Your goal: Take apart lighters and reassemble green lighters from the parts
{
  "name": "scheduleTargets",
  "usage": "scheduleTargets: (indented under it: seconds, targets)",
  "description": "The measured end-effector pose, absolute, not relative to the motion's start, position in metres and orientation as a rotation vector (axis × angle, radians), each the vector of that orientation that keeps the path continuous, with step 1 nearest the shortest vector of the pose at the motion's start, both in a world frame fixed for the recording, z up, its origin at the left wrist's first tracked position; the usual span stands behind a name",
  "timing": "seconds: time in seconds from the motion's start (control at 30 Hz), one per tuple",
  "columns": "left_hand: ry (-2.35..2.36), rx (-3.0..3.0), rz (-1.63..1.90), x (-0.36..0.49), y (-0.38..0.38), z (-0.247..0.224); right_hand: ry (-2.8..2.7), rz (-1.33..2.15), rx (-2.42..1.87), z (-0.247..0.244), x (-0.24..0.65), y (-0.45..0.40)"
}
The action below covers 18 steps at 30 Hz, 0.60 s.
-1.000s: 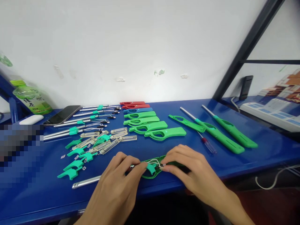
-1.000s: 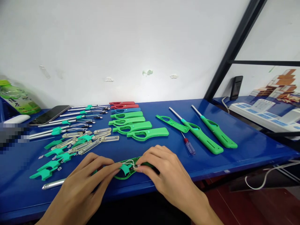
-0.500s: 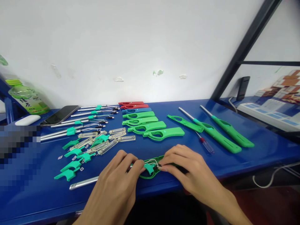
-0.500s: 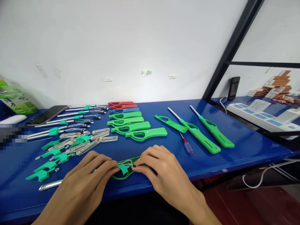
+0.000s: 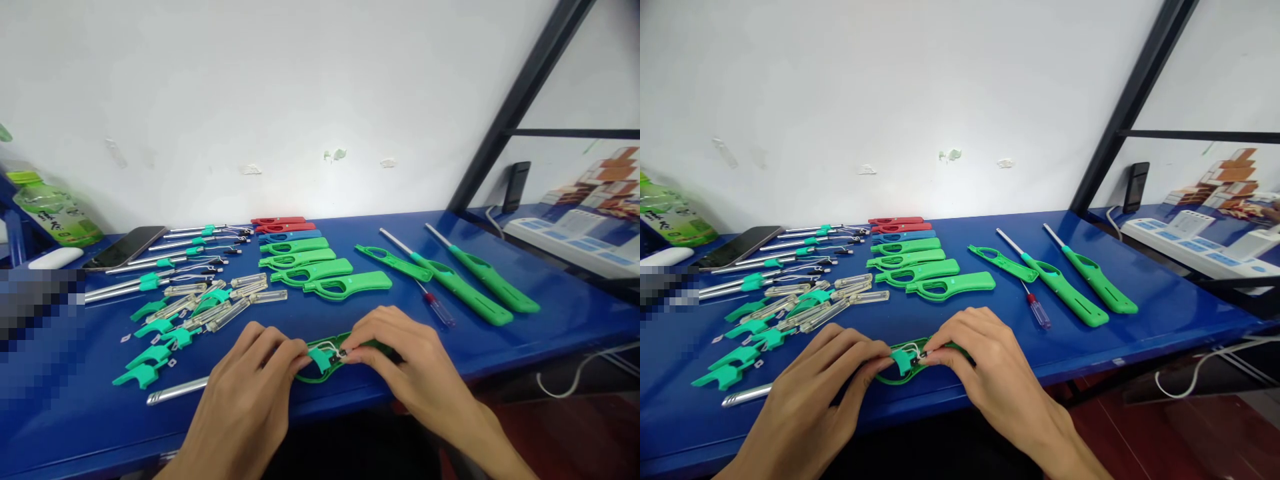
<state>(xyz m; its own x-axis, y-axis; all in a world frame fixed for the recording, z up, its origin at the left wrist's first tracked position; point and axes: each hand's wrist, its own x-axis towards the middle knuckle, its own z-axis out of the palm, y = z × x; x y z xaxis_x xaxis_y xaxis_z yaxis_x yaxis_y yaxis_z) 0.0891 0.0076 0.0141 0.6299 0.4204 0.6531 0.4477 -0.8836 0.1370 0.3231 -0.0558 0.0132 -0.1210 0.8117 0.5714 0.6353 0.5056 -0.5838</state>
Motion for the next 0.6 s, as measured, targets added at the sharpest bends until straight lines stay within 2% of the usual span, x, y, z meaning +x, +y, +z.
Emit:
scheduleTargets:
  seconds: [0.6]
  targets:
    - [-0.773, -2.839, -1.168, 0.0908, 0.0063, 0.0144, -1.710, 0.446, -1.302, 0.0140, 0.3204, -0.0564]
